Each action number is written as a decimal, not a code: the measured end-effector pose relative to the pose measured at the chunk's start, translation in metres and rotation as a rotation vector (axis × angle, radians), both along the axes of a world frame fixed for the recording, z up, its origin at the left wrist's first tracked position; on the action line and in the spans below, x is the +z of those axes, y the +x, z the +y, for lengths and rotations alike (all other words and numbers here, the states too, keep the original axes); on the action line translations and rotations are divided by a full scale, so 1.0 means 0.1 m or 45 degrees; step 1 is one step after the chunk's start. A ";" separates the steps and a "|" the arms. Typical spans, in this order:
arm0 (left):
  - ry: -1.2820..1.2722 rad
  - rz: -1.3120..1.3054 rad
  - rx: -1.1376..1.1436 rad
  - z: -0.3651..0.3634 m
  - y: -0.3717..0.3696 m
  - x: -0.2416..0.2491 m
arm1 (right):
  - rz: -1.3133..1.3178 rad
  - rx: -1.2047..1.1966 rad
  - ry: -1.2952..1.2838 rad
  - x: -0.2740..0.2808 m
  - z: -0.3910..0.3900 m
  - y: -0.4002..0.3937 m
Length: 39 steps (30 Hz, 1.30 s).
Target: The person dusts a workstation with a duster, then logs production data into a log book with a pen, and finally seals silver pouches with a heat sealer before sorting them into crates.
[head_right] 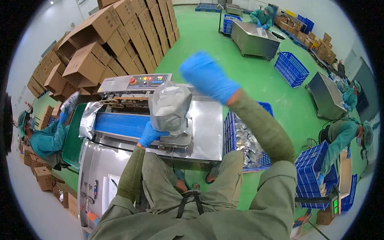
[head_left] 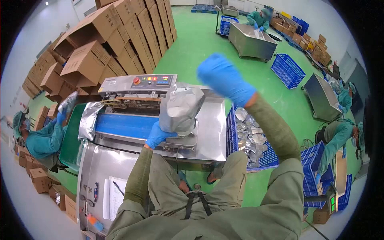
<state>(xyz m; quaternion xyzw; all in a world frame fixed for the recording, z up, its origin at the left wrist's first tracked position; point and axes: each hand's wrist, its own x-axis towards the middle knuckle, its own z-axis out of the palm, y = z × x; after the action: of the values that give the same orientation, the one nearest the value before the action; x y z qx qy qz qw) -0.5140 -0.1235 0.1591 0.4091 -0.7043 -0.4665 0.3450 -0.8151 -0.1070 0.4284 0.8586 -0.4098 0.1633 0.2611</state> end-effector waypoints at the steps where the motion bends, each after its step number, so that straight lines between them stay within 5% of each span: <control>1: 0.005 -0.035 0.004 -0.01 0.01 0.02 | -0.378 0.057 -0.010 0.10 0.02 -0.14; 4: 0.045 -0.054 -0.037 0.02 0.08 -0.01 | -0.740 -0.018 0.040 -0.47 0.29 -0.28; 7: 0.114 -0.038 -0.123 0.01 0.13 0.15 | -0.972 -0.150 0.873 -1.52 0.35 0.04; 8: 0.147 -0.045 -0.158 0.05 0.16 0.27 | -1.202 -0.067 0.825 -1.88 0.28 0.15; 12: -0.283 -0.164 -0.126 0.25 0.21 1.18 | -1.167 -0.007 0.598 -2.06 0.21 0.31; 16: -1.221 -0.629 -0.065 0.13 0.13 1.28 | -0.696 -0.031 0.333 -2.08 0.22 0.06; 20: -1.287 -1.282 -0.046 0.04 0.47 1.02 | -0.564 0.034 0.222 -2.29 0.42 -0.31; 23: -1.612 -0.575 0.154 0.10 0.35 0.90 | -1.163 0.166 0.126 -2.18 0.48 -0.04; 27: -0.578 0.099 0.566 0.20 0.00 0.55 | -1.782 0.106 0.378 -2.34 0.45 0.29; 28: -0.496 0.261 0.621 0.30 -0.18 0.88 | -2.036 0.060 0.404 -2.20 0.50 0.41; 33: 0.258 0.204 0.397 -0.40 -0.21 0.31 | -2.275 -0.222 0.730 -2.23 0.33 0.27; 35: 0.167 0.111 0.410 -0.78 -0.12 -0.49 | -2.162 -0.319 0.650 -2.93 -0.04 0.18; 36: -0.203 -0.261 0.381 -0.94 -0.07 -0.75 | -1.800 -0.282 0.311 -3.36 -0.21 0.14; 38: -0.938 -0.989 0.304 -1.12 0.00 -1.05 | -2.169 -0.392 0.501 -3.32 -0.27 0.24; 39: -0.646 -0.745 0.362 -1.17 0.02 -1.13 | -2.349 -0.457 0.616 -3.32 -0.26 0.32</control>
<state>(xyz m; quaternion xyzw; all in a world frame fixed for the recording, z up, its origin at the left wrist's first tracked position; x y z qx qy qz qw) -0.5115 -0.2404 0.0465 0.5197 -0.8018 -0.0897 0.2811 -0.7831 -0.1328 0.0962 0.3480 -0.6010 0.6415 -0.3258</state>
